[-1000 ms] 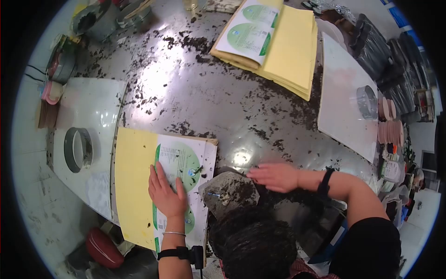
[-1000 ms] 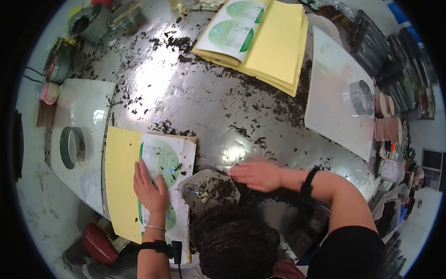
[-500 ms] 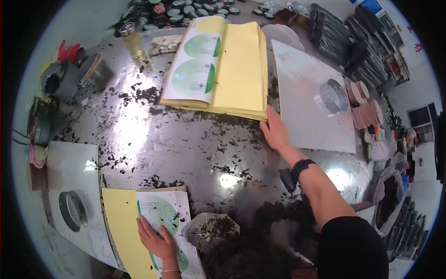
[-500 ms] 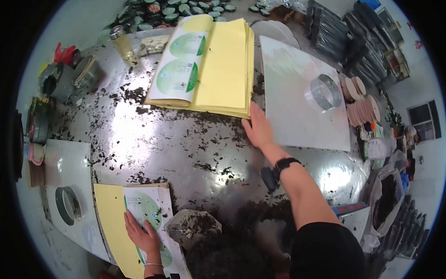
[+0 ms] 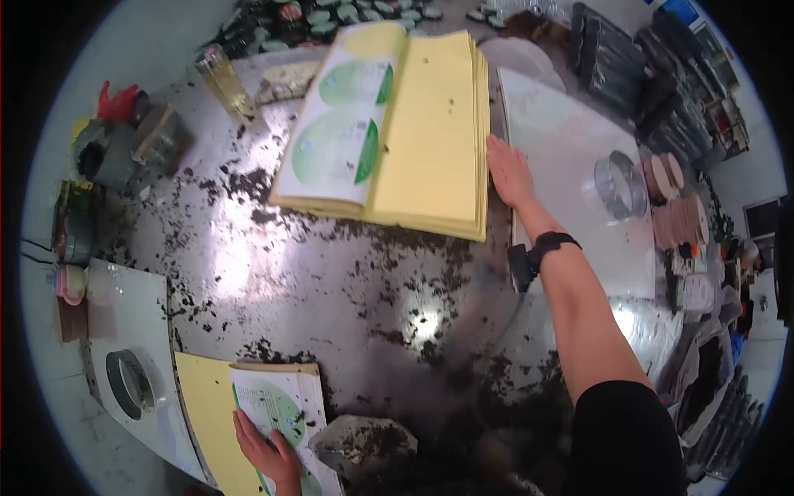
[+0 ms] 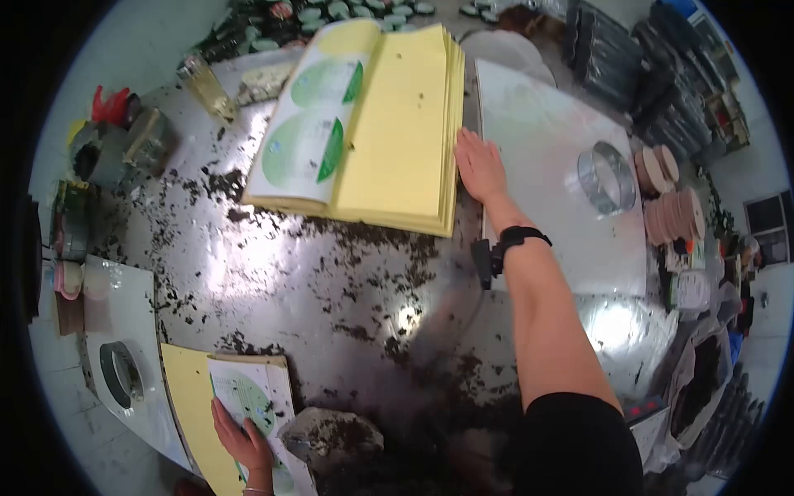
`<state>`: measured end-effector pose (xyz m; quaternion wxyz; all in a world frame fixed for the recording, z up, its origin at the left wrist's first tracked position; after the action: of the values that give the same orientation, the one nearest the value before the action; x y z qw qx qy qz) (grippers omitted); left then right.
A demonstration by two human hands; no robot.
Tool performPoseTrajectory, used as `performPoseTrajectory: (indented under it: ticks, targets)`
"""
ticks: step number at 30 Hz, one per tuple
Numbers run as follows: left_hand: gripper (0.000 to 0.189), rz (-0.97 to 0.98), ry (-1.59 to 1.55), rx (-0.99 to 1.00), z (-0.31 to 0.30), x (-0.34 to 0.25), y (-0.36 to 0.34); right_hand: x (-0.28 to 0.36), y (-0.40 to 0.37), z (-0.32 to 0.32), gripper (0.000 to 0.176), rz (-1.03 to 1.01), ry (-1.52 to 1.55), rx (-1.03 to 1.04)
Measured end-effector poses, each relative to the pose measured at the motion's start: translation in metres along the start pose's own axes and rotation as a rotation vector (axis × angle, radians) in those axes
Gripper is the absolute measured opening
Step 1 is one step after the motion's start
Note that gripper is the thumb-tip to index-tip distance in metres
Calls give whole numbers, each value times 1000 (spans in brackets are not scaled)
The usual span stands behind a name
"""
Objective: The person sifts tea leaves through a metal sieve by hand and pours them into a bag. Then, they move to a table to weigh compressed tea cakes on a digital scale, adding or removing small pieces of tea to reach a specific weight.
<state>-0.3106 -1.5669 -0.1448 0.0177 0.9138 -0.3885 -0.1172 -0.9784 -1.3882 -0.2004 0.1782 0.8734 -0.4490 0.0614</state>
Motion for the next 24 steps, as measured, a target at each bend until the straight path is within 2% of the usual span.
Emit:
performPoseTrajectory:
  ticks: [2, 3, 4, 5, 6, 7, 8, 10, 12, 15, 16, 17, 20, 21, 22, 23, 24]
  targets:
    - [68, 23, -10, 23, -1, 1, 0, 16, -40, -22, 48, -7, 230, 304]
    - [68, 19, -7, 14, 0, 1, 1, 48, -92, -53, 44, 32, 183, 368]
    - [67, 11, -5, 0, -1, 0, 0, 41, -155, -42, 44, -105, 36, 280]
    - [67, 5, -17, -4, -1, -1, 0, 62, -213, -70, 47, -209, 138, 386]
    - [67, 0, -18, 4, -1, -2, 0, 68, -272, -70, 56, -185, 156, 739]
    - [67, -2, -12, 8, -3, -2, 1, 82, -309, -96, 60, -457, 450, 890]
    - [67, -7, -8, -3, -4, -2, 2, 90, -300, -102, 60, -468, 450, 884]
    - [68, 13, -15, -14, -4, -2, 2, 110, -258, -106, 59, -361, 769, 720]
    - [68, 6, -15, -4, -7, -4, 1, 133, -174, -88, 55, -371, 587, 419]
    - [69, -2, -33, -27, -3, -1, 2, 157, -104, -35, 54, -434, 537, 534]
    - [70, 1, -31, -23, -3, -1, 3, 169, -103, -28, 55, -572, 414, 489]
    - [70, 3, -35, -11, -4, 0, 1, 177, -109, -23, 55, -704, 286, 449]
    - [72, -22, -59, -3, -6, -2, 3, 155, -166, -30, 54, -697, 351, 803]
    - [72, -28, -62, -14, -6, 1, 4, 137, -201, -38, 55, -799, 475, 880]
    - [72, -24, -44, -2, -6, 1, 2, 125, -229, -52, 57, -850, 493, 1040]
    - [73, -23, -27, 7, -5, 2, 2, 128, -229, -58, 57, -865, 484, 1039]
    - [73, -41, -30, -3, -3, 1, 3, 132, -220, -68, 57, -774, 596, 966]
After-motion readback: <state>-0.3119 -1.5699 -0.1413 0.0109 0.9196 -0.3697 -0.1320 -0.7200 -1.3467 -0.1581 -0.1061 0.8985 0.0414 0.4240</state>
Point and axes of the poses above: each hand's wrist, its own y-axis towards the middle knuckle, its own z-axis out of the palm, x = y × z, the point moved 4 cm from there along y, towards the middle knuckle, and after that the axes turned 12 degrees about z, right-handed, at the moved point
